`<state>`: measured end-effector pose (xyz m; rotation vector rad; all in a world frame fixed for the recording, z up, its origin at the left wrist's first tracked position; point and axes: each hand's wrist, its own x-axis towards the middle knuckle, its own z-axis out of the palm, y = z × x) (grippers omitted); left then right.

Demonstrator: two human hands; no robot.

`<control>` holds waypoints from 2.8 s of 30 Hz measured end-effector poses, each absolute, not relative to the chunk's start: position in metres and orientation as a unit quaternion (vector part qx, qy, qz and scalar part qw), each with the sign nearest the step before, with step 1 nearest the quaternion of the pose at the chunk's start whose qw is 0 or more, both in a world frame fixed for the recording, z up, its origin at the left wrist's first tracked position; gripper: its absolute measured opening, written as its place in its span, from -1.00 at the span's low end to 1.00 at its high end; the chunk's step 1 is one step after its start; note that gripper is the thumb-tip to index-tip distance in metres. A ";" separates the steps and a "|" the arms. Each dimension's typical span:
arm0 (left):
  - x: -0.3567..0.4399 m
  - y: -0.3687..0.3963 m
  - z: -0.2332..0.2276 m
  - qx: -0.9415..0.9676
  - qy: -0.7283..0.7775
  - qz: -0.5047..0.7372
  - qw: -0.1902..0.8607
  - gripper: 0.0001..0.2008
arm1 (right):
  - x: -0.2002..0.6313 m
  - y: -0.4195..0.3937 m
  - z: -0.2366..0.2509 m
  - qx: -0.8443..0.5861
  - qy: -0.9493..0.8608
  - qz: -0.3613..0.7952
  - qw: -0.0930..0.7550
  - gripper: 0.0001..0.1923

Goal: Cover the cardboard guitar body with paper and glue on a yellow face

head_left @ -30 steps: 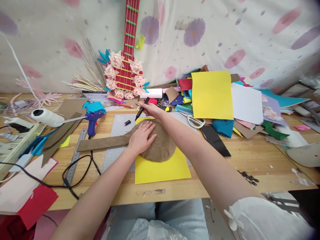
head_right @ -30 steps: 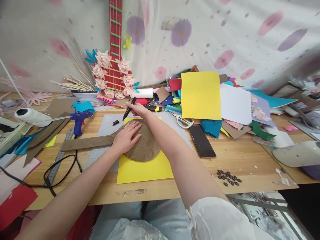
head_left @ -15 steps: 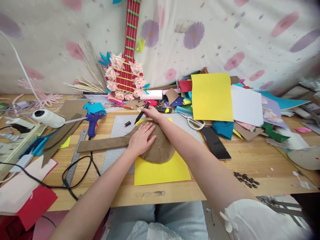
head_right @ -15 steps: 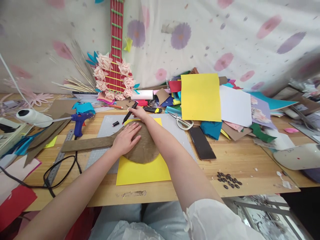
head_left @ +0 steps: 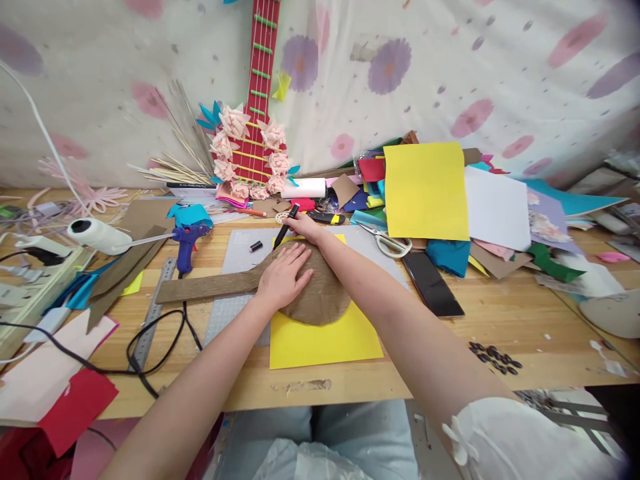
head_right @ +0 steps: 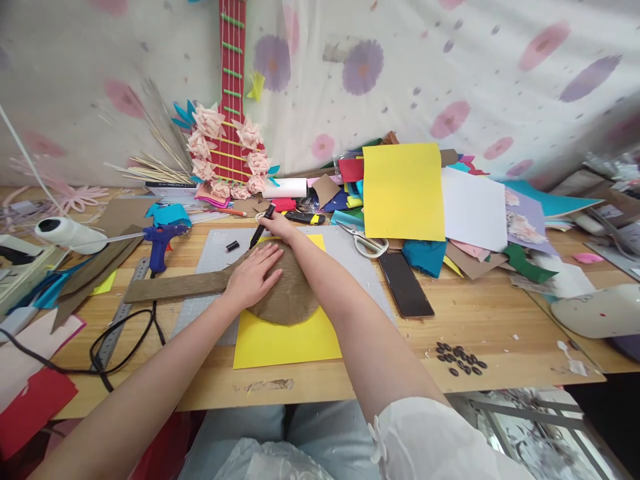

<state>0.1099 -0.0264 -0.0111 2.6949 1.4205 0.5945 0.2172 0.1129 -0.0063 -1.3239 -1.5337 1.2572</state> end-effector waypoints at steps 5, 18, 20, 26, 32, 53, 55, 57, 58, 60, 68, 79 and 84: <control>0.110 -0.026 -0.012 0.869 0.457 0.189 0.019 -0.49 | 0.218 0.111 -0.004 -0.513 -0.603 0.496 0.357 -0.93; 0.110 -0.026 -0.010 0.867 0.459 0.192 0.019 -0.50 | 0.224 0.124 -0.007 -0.540 -0.643 0.438 0.321 -0.90; 0.110 -0.026 -0.010 0.866 0.460 0.193 0.023 -0.51 | 0.230 0.127 -0.008 -0.551 -0.638 0.432 0.322 -0.91; 0.110 -0.025 -0.009 0.865 0.464 0.188 0.034 -0.52 | 0.252 0.133 -0.008 -0.567 -0.612 0.442 0.330 -0.90; 0.110 -0.025 -0.010 0.866 0.463 0.185 0.036 -0.50 | 0.279 0.132 -0.013 -0.606 -0.596 0.409 0.332 -0.85; 0.111 -0.022 -0.010 0.868 0.462 0.179 0.014 -0.51 | 0.350 0.061 -0.039 -0.686 -0.502 0.283 0.445 -0.72; 0.111 -0.022 -0.009 0.868 0.462 0.179 0.014 -0.51 | 0.353 0.056 -0.042 -0.690 -0.490 0.274 0.457 -0.71; 0.112 -0.023 -0.008 0.867 0.464 0.179 0.014 -0.51 | 0.355 0.050 -0.044 -0.698 -0.479 0.263 0.464 -0.71; 0.112 -0.023 -0.008 0.867 0.466 0.178 0.013 -0.51 | 0.357 0.047 -0.045 -0.703 -0.473 0.257 0.465 -0.71; 0.112 -0.023 -0.008 0.867 0.468 0.173 0.012 -0.52 | 0.359 0.040 -0.044 -0.714 -0.459 0.247 0.467 -0.72; 0.113 -0.023 -0.007 0.867 0.467 0.171 0.007 -0.51 | 0.369 0.007 -0.038 -0.740 -0.420 0.216 0.480 -0.78; 0.114 -0.026 -0.005 0.864 0.473 0.171 0.006 -0.53 | 0.371 -0.035 -0.032 -0.748 -0.458 0.144 0.459 -0.71; 0.114 -0.025 -0.005 0.864 0.472 0.173 0.004 -0.53 | 0.373 -0.044 -0.032 -0.734 -0.464 0.128 0.479 -0.77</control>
